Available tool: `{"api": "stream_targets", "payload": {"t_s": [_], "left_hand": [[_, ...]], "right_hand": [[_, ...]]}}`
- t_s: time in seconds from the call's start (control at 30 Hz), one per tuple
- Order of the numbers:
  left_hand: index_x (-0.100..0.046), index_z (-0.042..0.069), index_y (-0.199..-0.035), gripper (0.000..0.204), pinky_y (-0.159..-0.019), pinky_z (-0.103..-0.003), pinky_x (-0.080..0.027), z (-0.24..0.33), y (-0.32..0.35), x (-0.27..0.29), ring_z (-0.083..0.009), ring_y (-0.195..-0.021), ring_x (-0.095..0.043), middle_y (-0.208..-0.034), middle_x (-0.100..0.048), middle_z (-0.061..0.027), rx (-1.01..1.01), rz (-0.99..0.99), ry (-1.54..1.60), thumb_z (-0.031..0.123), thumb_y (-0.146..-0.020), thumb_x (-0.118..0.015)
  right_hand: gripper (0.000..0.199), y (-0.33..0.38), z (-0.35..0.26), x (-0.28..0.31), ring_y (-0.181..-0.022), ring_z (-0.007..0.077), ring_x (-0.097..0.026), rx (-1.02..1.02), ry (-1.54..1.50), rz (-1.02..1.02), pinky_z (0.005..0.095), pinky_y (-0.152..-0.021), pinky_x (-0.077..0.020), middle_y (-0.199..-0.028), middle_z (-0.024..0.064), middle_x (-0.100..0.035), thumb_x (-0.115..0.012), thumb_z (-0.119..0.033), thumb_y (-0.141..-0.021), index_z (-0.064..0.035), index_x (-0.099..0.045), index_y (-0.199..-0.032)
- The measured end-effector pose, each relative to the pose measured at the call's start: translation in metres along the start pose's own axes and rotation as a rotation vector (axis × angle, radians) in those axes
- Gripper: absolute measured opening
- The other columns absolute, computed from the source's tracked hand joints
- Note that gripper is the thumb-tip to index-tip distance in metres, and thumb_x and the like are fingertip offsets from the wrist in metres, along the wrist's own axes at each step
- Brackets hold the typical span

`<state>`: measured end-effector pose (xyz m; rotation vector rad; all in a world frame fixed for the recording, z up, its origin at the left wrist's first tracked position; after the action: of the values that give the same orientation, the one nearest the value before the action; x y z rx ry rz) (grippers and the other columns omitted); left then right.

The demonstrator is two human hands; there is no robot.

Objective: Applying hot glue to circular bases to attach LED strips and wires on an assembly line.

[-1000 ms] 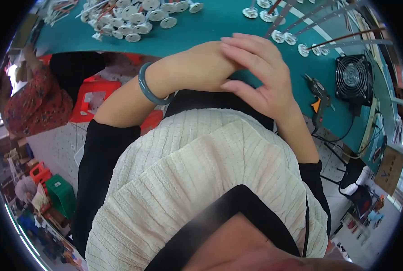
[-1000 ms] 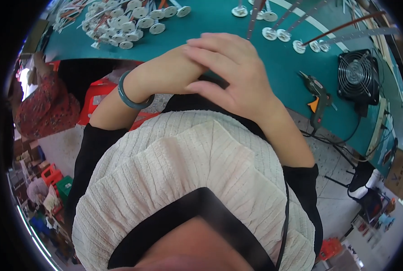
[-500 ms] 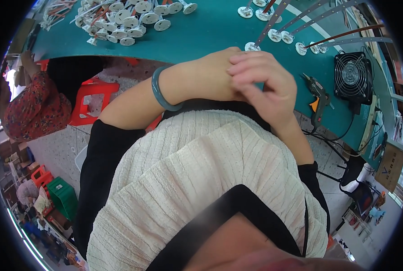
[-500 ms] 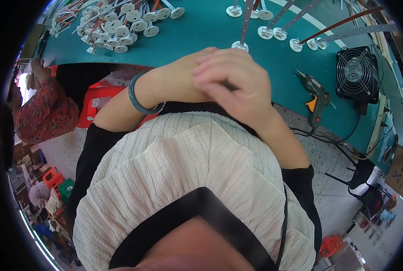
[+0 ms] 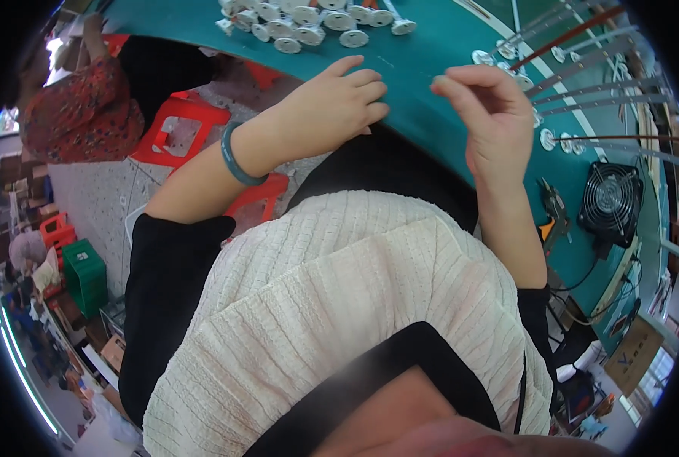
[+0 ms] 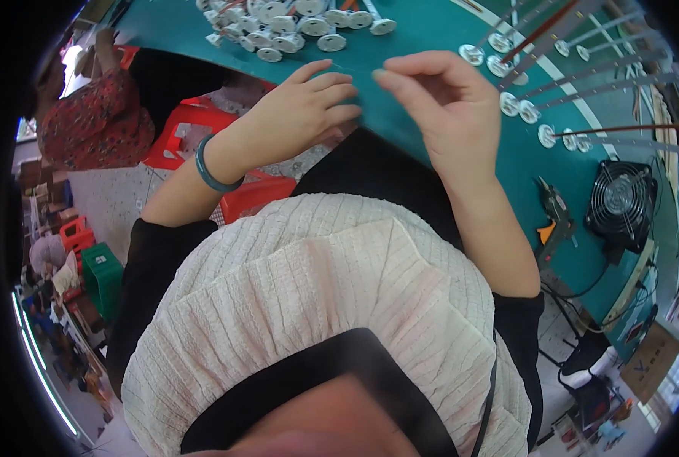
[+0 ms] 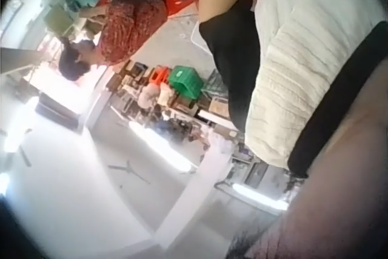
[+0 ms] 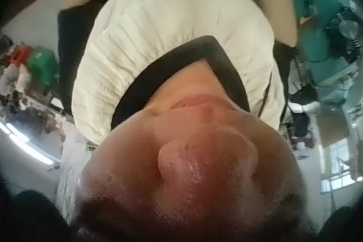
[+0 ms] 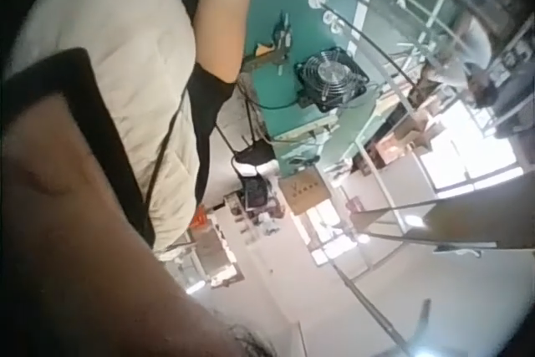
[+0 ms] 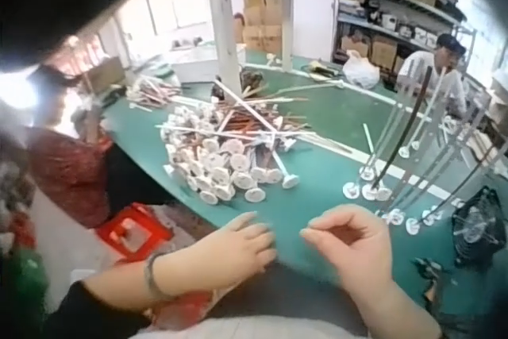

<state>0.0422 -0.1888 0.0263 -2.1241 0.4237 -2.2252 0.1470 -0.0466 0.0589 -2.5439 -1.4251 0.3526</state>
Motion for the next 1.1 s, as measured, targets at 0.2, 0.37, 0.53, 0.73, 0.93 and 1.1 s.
{"api": "stream_targets", "payload": {"t_s": [0.2, 0.37, 0.53, 0.73, 0.93, 1.1], "left_hand": [[-0.065, 0.011, -0.099, 0.016, -0.118, -0.049, -0.024, 0.008, 0.036, 0.021, -0.0200, -0.124, -0.051, -0.107, -0.061, -0.0032, 0.022, 0.009, -0.236, 0.017, -0.084, -0.062], [-0.066, 0.012, -0.101, 0.017, -0.118, -0.051, -0.022, 0.003, 0.052, 0.020, -0.0181, -0.124, -0.051, -0.114, -0.064, -0.0015, 0.042, -0.050, -0.157, 0.016, -0.086, -0.060], [-0.067, 0.013, -0.104, 0.022, -0.114, -0.048, -0.028, -0.016, 0.075, 0.029, -0.0201, -0.116, -0.057, -0.109, -0.067, -0.0026, 0.190, 0.125, 0.121, 0.019, -0.083, -0.068], [-0.064, 0.004, -0.120, 0.026, -0.092, -0.024, -0.047, -0.067, 0.121, 0.001, -0.0106, -0.105, -0.061, -0.108, -0.068, -0.0045, 0.808, 0.568, 1.081, 0.016, -0.097, -0.062], [-0.060, 0.002, -0.123, 0.028, -0.091, -0.026, -0.048, -0.050, 0.094, -0.007, -0.0119, -0.104, -0.061, -0.109, -0.067, -0.0059, 0.818, 0.574, 1.287, 0.015, -0.098, -0.059], [-0.058, 0.002, -0.126, 0.031, -0.089, -0.026, -0.049, -0.046, 0.078, -0.030, -0.0116, -0.103, -0.061, -0.111, -0.065, -0.0059, 0.785, 0.574, 1.425, 0.013, -0.096, -0.058]], "right_hand": [[0.017, -0.025, 0.025, -0.056, -0.084, 0.0081, -0.062, -0.024, 0.246, -0.337, 0.0229, -0.076, -0.0501, -0.089, 0.0023, -0.067, -0.071, -0.003, -0.086, -0.0023, -0.072, -0.103], [0.017, -0.032, 0.042, -0.093, -0.081, 0.0080, -0.061, -0.005, 0.258, -0.585, 0.0230, -0.073, -0.0491, -0.091, 0.0022, -0.066, -0.069, -0.008, -0.088, -0.0046, -0.072, -0.104], [0.010, -0.030, 0.041, -0.095, -0.080, 0.0103, -0.061, -0.116, 0.004, -0.491, 0.0227, -0.073, -0.0481, -0.088, 0.0025, -0.064, -0.067, -0.007, -0.089, -0.0002, -0.069, -0.097], [0.009, -0.012, 0.044, -0.097, -0.074, 0.0096, -0.057, -0.137, 0.030, -0.621, 0.0226, -0.067, -0.0448, -0.081, 0.0020, -0.061, -0.074, -0.004, -0.082, -0.0014, -0.065, -0.081], [0.017, 0.004, 0.042, -0.114, -0.071, 0.0099, -0.059, 0.054, 0.247, -0.702, 0.0234, -0.062, -0.0471, -0.079, 0.0017, -0.062, -0.081, -0.003, -0.076, -0.0034, -0.064, -0.075], [0.016, 0.006, 0.036, -0.125, -0.068, 0.0106, -0.062, 0.185, 0.165, -0.558, 0.0235, -0.060, -0.0495, -0.082, 0.0026, -0.065, -0.081, -0.005, -0.076, -0.0038, -0.065, -0.077]]}}
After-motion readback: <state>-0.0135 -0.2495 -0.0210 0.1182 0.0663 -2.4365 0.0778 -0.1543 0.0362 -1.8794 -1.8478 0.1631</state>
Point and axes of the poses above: each hand's wrist, its own y-axis away from the middle knuckle, its own x-axis out of the back of the hand, z = x × y, the point moved 5 cm from there along -y, towards the middle knuckle
